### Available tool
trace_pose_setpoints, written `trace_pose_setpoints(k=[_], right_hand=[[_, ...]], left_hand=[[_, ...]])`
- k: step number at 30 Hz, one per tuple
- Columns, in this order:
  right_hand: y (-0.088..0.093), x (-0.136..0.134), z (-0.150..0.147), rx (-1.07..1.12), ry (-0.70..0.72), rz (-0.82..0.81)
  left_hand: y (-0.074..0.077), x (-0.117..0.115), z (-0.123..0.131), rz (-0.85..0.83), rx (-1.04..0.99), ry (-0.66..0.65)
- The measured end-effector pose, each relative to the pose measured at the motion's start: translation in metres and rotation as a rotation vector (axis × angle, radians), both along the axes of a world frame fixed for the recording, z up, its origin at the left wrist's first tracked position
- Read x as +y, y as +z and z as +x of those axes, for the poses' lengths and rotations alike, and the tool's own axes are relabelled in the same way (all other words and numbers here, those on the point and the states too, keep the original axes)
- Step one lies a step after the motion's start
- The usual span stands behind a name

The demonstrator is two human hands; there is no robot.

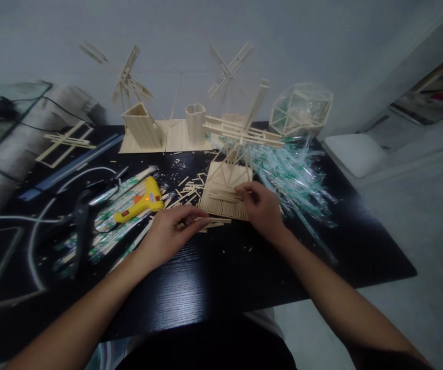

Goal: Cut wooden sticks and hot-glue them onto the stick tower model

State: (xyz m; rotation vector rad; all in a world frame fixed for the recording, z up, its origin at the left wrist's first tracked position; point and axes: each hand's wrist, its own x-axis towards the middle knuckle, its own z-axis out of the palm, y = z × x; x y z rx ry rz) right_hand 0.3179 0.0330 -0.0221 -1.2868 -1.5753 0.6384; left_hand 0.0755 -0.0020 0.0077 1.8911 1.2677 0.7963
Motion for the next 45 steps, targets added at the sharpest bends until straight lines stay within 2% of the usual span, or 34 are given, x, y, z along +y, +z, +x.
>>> trace_pose_setpoints(k=[4,14,18,25,37,42,45], right_hand=[[-0.009,0.000,0.000,-0.237,0.060,0.122],[-0.012,0.003,0.003,-0.272,0.001,0.102],[-0.014,0.002,0.002,-0.347,-0.009,0.156],[-0.020,0.004,0.003,-0.494,0.084,0.213],[-0.011,-0.002,-0.003,-0.452,0.230,0.217],[-0.011,-0.005,-0.004,-0.438,0.251,0.208],[-0.009,-0.006,-0.004,-0.417,0.204,0.223]], left_hand=[[-0.003,0.000,-0.002,0.013,0.003,0.008],[-0.002,0.001,-0.001,0.050,-0.022,0.001],[-0.002,0.001,-0.001,0.060,-0.015,0.003],[-0.002,0.000,-0.002,0.061,-0.010,-0.003],[-0.003,0.001,-0.002,0.051,0.003,-0.003],[-0.005,0.001,-0.003,0.043,0.013,-0.010],[-0.004,0.001,-0.004,0.048,0.010,-0.006]])
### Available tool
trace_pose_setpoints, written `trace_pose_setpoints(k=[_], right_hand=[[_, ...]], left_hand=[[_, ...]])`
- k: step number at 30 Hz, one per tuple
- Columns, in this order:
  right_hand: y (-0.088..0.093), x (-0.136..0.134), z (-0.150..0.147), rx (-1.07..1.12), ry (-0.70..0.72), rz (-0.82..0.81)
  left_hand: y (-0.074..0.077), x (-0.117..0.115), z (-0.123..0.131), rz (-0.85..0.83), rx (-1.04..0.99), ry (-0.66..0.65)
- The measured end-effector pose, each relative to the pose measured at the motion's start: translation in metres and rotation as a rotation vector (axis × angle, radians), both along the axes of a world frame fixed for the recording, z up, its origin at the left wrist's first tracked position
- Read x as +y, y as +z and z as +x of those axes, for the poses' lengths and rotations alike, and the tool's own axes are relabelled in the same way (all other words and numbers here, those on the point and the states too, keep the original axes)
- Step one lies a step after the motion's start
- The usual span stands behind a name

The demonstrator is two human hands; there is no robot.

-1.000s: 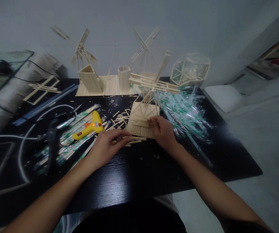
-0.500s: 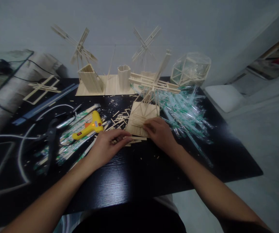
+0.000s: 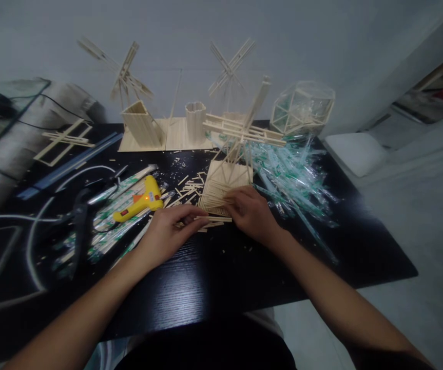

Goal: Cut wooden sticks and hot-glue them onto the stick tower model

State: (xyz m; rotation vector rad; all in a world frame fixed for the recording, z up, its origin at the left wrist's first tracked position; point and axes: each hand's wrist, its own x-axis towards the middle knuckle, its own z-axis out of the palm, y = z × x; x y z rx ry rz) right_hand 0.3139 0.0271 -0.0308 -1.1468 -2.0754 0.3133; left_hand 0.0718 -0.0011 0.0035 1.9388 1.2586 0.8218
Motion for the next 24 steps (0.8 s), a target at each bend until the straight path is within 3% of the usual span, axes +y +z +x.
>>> trace_pose_setpoints(k=[10,18,24], right_hand=[[0.005,0.007,0.006,0.159,-0.345,-0.177],[0.003,0.009,0.007,0.156,-0.307,-0.226],[-0.004,0.011,0.008,0.006,-0.205,-0.074]], left_hand=[[0.004,-0.001,0.001,0.017,0.009,-0.008],[0.005,0.000,0.002,0.022,0.032,-0.009],[0.002,-0.001,0.001,0.029,0.009,-0.015]])
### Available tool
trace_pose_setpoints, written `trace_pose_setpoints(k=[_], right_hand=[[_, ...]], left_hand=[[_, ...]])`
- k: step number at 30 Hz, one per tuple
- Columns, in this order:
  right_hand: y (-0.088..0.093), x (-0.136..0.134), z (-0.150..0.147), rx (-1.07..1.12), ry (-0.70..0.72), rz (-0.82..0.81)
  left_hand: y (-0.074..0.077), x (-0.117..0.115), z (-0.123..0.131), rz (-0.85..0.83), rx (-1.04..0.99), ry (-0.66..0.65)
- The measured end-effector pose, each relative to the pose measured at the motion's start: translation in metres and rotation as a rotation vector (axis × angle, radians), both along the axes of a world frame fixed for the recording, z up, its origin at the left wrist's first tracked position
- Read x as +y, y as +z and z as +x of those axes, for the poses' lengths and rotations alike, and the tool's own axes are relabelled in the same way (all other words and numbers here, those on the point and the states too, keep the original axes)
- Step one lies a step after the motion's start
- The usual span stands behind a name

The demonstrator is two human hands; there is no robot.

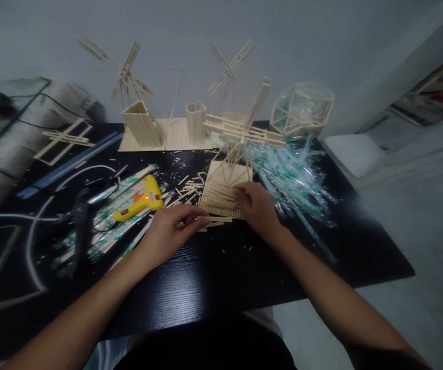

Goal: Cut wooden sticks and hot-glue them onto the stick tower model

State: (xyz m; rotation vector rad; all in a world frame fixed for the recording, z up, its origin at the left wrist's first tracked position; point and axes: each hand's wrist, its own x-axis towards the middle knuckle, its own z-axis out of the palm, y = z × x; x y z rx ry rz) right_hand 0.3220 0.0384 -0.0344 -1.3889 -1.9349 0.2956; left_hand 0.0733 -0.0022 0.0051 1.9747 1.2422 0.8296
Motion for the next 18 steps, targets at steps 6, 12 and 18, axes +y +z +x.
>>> trace_pose_setpoints(k=[6,12,18], right_hand=[[-0.0064,0.0024,-0.0056,-0.209,0.056,-0.009],[-0.0093,0.0046,-0.0080,-0.288,0.057,0.001],[-0.0042,0.0044,-0.0100,-0.348,0.053,0.030]], left_hand=[[0.0008,0.0007,0.0018,0.026,0.011,-0.011],[-0.0002,0.0016,0.0026,0.025,-0.002,-0.014],[-0.0014,0.0026,0.0018,0.013,-0.019,0.001]])
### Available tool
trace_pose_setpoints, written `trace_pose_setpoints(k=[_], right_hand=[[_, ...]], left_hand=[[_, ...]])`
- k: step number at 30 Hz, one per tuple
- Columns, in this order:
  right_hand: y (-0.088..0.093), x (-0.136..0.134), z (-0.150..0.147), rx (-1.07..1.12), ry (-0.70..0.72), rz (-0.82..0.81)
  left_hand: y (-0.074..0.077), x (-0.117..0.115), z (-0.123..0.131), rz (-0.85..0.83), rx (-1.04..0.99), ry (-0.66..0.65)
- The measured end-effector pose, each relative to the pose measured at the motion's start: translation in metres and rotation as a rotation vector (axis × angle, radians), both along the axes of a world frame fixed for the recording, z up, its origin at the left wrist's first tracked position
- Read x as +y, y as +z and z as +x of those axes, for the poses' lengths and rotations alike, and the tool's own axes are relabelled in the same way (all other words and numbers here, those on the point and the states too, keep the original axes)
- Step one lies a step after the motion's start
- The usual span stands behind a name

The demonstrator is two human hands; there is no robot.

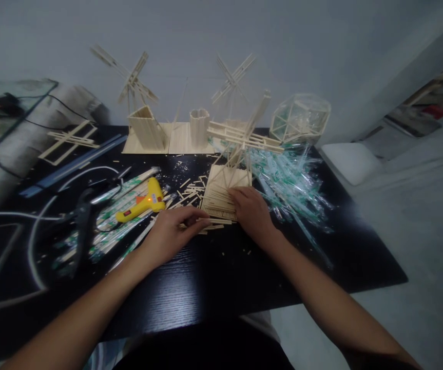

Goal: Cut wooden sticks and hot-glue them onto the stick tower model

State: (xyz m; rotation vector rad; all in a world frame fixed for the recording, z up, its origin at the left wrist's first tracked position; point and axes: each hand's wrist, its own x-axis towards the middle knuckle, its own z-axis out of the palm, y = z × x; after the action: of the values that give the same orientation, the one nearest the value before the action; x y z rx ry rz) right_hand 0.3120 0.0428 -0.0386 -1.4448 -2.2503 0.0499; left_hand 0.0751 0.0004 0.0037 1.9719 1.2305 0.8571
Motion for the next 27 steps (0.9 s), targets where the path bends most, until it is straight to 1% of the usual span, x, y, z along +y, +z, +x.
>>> trace_pose_setpoints(k=[6,10,13,20,27], right_hand=[[0.006,0.004,-0.003,-0.072,-0.023,-0.017],[0.007,0.007,-0.007,-0.079,-0.070,-0.049],[0.008,0.008,-0.008,-0.070,-0.070,-0.064],[0.017,0.012,-0.012,-0.033,-0.064,-0.176],[0.018,0.016,-0.022,-0.074,-0.140,-0.268]], left_hand=[[0.000,0.002,-0.001,-0.019,0.000,0.008],[0.000,0.002,-0.002,-0.014,-0.011,0.005],[-0.001,0.003,-0.002,-0.003,-0.012,0.007],[-0.005,0.003,-0.004,-0.009,-0.028,0.001],[-0.009,0.004,-0.004,-0.022,-0.021,-0.010]])
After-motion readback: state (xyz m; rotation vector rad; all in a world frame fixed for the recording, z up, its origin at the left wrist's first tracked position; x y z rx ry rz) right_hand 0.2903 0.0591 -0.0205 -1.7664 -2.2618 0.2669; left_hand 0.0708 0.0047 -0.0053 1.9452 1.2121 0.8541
